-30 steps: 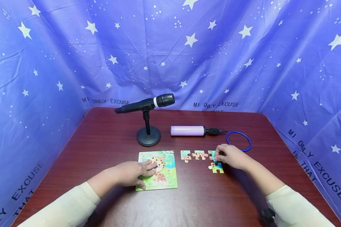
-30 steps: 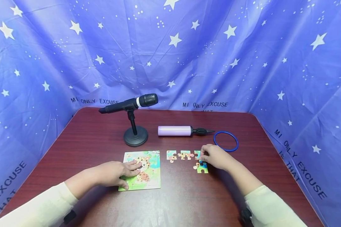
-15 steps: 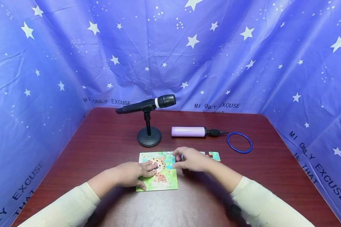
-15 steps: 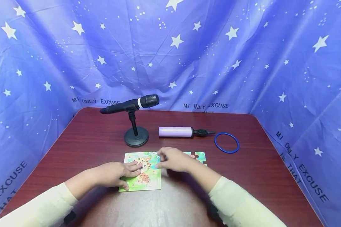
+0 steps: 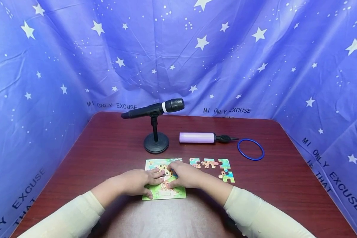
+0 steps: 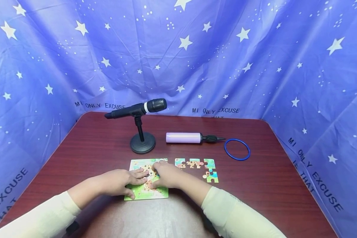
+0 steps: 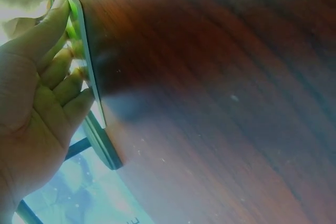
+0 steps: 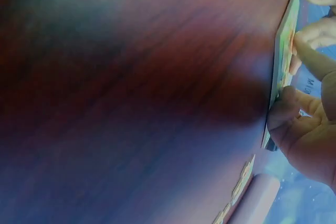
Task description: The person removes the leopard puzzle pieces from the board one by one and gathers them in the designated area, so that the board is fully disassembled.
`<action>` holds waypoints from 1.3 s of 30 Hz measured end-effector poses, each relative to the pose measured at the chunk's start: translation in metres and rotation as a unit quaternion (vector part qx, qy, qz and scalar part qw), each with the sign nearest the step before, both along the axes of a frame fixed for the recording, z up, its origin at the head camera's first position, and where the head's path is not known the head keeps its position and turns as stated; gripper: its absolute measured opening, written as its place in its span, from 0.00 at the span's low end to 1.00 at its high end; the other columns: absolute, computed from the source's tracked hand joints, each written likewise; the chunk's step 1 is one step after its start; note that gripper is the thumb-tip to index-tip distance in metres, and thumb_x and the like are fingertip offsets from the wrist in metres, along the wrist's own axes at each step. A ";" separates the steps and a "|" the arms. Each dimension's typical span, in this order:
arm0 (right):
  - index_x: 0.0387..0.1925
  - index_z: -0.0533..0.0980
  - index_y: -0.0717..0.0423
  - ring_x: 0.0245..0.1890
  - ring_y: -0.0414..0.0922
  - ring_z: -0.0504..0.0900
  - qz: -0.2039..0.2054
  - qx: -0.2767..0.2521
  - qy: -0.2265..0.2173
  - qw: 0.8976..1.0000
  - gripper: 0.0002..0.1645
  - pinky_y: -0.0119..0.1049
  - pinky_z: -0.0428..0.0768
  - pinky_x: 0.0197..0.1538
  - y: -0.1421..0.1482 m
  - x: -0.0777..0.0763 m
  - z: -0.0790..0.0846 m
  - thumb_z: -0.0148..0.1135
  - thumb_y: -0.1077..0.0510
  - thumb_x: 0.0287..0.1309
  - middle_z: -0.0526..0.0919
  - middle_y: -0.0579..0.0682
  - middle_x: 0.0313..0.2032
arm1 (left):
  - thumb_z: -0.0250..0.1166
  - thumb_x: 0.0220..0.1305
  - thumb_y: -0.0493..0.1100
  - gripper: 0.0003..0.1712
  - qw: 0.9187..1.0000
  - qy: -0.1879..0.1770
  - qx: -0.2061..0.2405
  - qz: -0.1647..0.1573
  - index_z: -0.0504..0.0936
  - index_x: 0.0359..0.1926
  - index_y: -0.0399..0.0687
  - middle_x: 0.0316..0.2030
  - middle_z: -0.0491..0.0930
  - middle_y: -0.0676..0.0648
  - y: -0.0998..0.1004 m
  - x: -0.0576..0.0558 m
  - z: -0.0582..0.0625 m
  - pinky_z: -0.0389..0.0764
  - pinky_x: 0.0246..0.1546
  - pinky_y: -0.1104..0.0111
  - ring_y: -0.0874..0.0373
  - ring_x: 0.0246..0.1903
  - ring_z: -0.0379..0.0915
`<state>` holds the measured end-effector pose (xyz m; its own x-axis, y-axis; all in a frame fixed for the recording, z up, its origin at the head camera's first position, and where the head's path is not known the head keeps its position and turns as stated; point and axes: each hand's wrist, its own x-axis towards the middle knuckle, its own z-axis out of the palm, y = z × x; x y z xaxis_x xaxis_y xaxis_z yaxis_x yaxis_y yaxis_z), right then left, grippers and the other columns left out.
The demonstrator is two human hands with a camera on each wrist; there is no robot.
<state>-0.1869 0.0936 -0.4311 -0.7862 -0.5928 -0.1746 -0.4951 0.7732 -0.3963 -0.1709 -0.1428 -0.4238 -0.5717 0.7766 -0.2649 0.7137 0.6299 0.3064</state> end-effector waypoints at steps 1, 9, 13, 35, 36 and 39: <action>0.54 0.75 0.49 0.45 0.39 0.76 0.002 0.004 0.003 1.000 0.35 0.38 0.78 0.52 -0.001 0.001 0.000 0.74 0.38 0.48 0.78 0.44 0.46 | 0.70 0.55 0.57 0.43 1.000 0.002 0.004 0.002 0.67 0.71 0.58 0.75 0.57 0.54 -0.001 0.000 -0.001 0.69 0.65 0.55 0.53 0.74 0.52; 0.46 0.74 0.49 0.37 0.37 0.72 0.000 0.010 0.002 1.000 0.29 0.35 0.75 0.41 -0.005 0.001 0.001 0.75 0.41 0.47 0.74 0.41 0.38 | 0.74 0.46 0.62 0.48 0.996 0.070 0.030 0.053 0.73 0.67 0.49 0.70 0.66 0.46 -0.003 0.002 -0.007 0.76 0.58 0.57 0.50 0.63 0.71; 0.44 0.73 0.48 0.35 0.38 0.72 -0.005 0.011 -0.001 1.000 0.28 0.34 0.73 0.39 -0.005 0.000 0.000 0.75 0.41 0.47 0.73 0.41 0.36 | 0.74 0.43 0.66 0.48 0.992 0.096 0.019 0.077 0.78 0.63 0.46 0.68 0.70 0.44 -0.002 0.005 -0.006 0.78 0.56 0.56 0.48 0.61 0.74; 0.36 0.74 0.48 0.23 0.38 0.80 -0.038 -0.182 -0.056 0.981 0.08 0.30 0.78 0.27 -0.002 -0.004 -0.004 0.66 0.56 0.61 0.81 0.43 0.27 | 0.72 0.44 0.68 0.45 0.992 0.090 -0.005 0.089 0.80 0.60 0.49 0.68 0.69 0.47 -0.001 0.005 -0.003 0.78 0.55 0.56 0.46 0.57 0.77; 0.35 0.74 0.49 0.23 0.40 0.82 -0.043 -0.200 -0.070 0.976 0.07 0.31 0.79 0.27 -0.001 -0.004 -0.002 0.66 0.57 0.61 0.82 0.45 0.26 | 0.72 0.44 0.68 0.45 0.992 0.089 -0.006 0.089 0.80 0.60 0.49 0.68 0.69 0.47 -0.001 0.005 -0.002 0.78 0.55 0.56 0.46 0.57 0.77; 0.35 0.75 0.50 0.24 0.47 0.85 -0.052 -0.238 -0.108 0.964 0.04 0.34 0.81 0.27 0.004 -0.007 0.002 0.64 0.59 0.63 0.84 0.51 0.28 | 0.72 0.44 0.68 0.45 0.992 0.086 -0.010 0.090 0.80 0.61 0.48 0.69 0.69 0.47 -0.001 0.006 -0.002 0.78 0.55 0.56 0.46 0.58 0.77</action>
